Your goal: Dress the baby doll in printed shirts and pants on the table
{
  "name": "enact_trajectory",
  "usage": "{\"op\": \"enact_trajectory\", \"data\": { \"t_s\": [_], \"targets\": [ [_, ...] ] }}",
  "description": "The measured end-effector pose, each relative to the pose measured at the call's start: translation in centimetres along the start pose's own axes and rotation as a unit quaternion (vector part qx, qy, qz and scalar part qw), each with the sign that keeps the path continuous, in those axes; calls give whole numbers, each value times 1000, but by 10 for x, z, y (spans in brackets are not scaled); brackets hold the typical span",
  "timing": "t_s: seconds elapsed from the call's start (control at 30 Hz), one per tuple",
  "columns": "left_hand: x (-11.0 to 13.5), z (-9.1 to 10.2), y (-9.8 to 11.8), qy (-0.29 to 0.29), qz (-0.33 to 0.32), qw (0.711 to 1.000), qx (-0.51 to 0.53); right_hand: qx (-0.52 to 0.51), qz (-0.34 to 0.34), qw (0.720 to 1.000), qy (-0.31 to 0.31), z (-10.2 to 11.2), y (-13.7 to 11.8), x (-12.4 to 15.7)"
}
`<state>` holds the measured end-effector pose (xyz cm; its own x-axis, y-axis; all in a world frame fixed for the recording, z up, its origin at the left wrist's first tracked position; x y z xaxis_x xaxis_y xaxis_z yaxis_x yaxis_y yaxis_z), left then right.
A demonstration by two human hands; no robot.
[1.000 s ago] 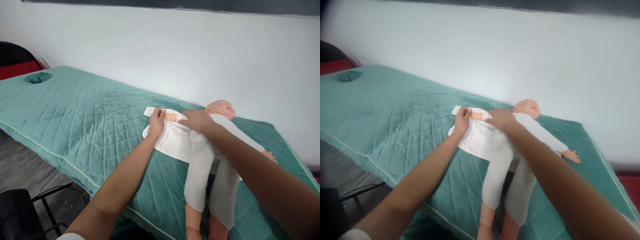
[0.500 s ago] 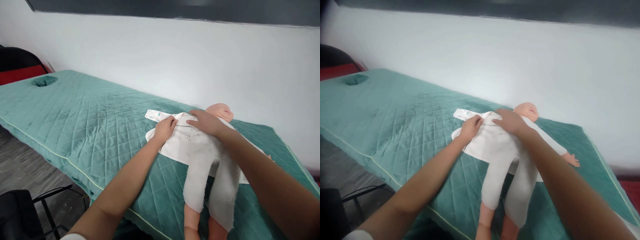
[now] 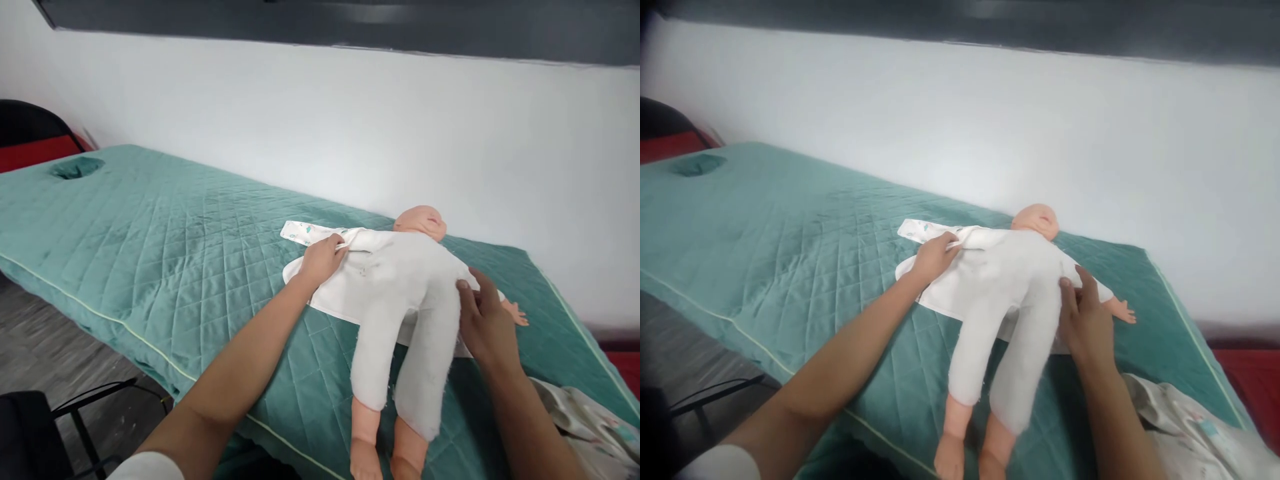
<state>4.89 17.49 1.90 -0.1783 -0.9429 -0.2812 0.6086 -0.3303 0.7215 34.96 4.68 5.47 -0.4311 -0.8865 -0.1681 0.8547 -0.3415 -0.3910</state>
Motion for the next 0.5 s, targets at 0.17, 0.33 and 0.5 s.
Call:
{"op": "enact_trajectory", "data": {
  "t_s": [0.17, 0.33, 0.5],
  "targets": [
    [-2, -1, 4, 10, -24, 999, 32, -69, 6, 998, -15, -5, -3, -5],
    [-6, -2, 1, 22, -17, 995, 92, -99, 30, 995, 13, -11, -10, -9],
    [-9, 0, 2, 39, -20, 985, 166, -168, 49, 984, -16, -25, -38, -13]
  ]
}}
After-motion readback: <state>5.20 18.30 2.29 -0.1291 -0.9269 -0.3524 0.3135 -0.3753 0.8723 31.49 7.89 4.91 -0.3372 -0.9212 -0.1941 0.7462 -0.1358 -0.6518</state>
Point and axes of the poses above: each hand's wrist, its own x-axis away from the middle knuckle, its own z-axis out of the back of the hand, y = z × x, the point moved 6 cm from there along -x, towards the middle knuckle, and after that the axes turned 15 degrees about x, right-handed, at the moved point
